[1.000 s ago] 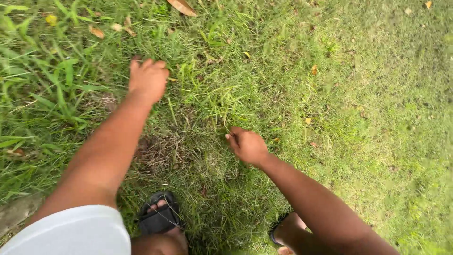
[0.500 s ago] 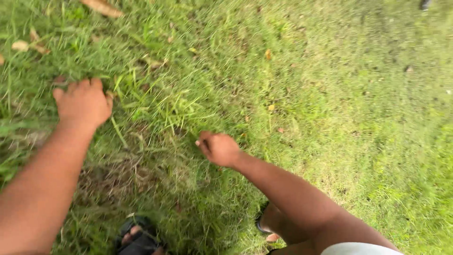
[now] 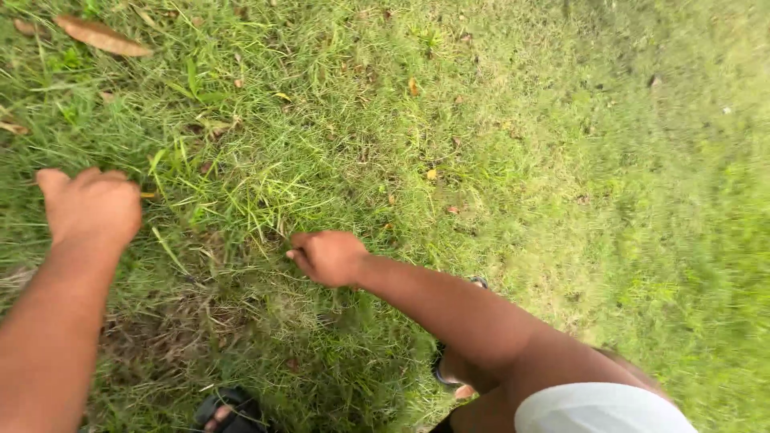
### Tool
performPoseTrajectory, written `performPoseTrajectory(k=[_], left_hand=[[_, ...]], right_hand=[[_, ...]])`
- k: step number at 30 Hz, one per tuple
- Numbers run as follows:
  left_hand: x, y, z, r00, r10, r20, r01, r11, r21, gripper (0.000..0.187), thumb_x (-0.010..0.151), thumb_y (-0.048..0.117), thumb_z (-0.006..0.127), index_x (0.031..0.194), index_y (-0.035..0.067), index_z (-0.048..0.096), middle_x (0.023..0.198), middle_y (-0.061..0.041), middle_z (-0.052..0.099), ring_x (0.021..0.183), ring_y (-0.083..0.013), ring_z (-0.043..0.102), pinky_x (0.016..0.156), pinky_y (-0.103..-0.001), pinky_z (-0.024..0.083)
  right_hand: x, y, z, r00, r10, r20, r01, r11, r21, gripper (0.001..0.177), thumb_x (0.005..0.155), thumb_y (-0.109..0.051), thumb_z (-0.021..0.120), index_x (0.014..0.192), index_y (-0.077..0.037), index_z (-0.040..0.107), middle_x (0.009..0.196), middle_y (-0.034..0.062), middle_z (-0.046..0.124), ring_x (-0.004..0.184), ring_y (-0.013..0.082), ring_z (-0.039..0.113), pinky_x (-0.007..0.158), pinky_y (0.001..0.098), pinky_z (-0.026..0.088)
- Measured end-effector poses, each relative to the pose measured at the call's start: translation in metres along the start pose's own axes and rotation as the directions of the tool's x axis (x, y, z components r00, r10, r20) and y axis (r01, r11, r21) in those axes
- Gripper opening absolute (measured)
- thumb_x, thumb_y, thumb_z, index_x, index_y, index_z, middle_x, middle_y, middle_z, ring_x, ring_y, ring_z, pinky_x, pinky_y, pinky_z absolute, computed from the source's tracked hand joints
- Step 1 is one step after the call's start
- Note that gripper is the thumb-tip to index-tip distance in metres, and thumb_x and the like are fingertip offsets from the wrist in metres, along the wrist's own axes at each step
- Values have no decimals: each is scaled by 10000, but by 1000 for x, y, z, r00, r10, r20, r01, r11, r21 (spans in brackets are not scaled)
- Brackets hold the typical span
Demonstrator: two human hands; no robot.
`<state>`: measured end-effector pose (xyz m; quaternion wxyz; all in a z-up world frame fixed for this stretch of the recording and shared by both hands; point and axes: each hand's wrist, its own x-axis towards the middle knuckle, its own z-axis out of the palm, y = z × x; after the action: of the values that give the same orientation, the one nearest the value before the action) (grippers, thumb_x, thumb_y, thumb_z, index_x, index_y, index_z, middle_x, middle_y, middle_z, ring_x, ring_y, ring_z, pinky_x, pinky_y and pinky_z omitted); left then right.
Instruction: Pulling small weeds and grass from a lawn by hand
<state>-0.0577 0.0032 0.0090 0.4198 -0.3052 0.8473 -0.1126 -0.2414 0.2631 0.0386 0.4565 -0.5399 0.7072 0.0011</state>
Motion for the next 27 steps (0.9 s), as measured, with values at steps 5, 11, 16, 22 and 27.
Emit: performPoseTrajectory(k=[5, 11, 16, 22, 27], left_hand=[[34, -21, 67, 969, -128, -213, 54, 945, -322, 363, 757, 195, 613, 981, 415, 795, 1285, 110, 735, 1165, -197, 722, 899, -464, 408], [1, -44, 44, 962, -175, -209, 70, 899, -432, 248, 987, 291, 551, 993, 388, 779, 950, 56, 749, 905, -214, 737, 838, -421, 527], [-22, -77, 25, 909, -269, -319, 13, 782, -624, 247, 1025, 287, 596, 1177, 313, 790, 1056, 60, 712, 985, -238, 691, 709, -486, 635], [-60, -115, -11, 687, -402, -605, -291, 611, -736, 206, 1094, 168, 729, 1215, 15, 796, 1033, -135, 642, 887, -312, 592, 712, -473, 511], [-82, -137, -32, 387, -479, -788, -468, 635, -615, 315, 1245, 97, 827, 975, -36, 735, 1004, -137, 571, 891, -274, 537, 753, -407, 406]], right_hand=[[14, 26, 14, 994, 7, -107, -11, 999, -41, 276, 1042, -390, 427, 1027, -145, 554, 897, 188, 725, 860, 432, 706, 690, 574, 536], [17, 35, 8, 938, -203, -281, 211, 977, -2, 347, 1078, -173, 435, 761, -165, 576, 586, -41, 557, 473, 102, 648, 254, 194, 549], [15, 9, -16, 982, -53, -181, 61, 997, 39, 257, 1095, -245, 466, 893, -177, 610, 604, -34, 570, 503, 99, 627, 323, 212, 548], [25, -6, -28, 975, -59, -214, 74, 995, 63, 247, 1088, -302, 493, 886, -208, 601, 610, -53, 536, 519, 78, 569, 379, 239, 542], [38, -12, -36, 905, -236, -354, 287, 953, 97, 267, 1072, -263, 538, 824, -187, 599, 607, -58, 549, 473, 77, 518, 349, 246, 484]])
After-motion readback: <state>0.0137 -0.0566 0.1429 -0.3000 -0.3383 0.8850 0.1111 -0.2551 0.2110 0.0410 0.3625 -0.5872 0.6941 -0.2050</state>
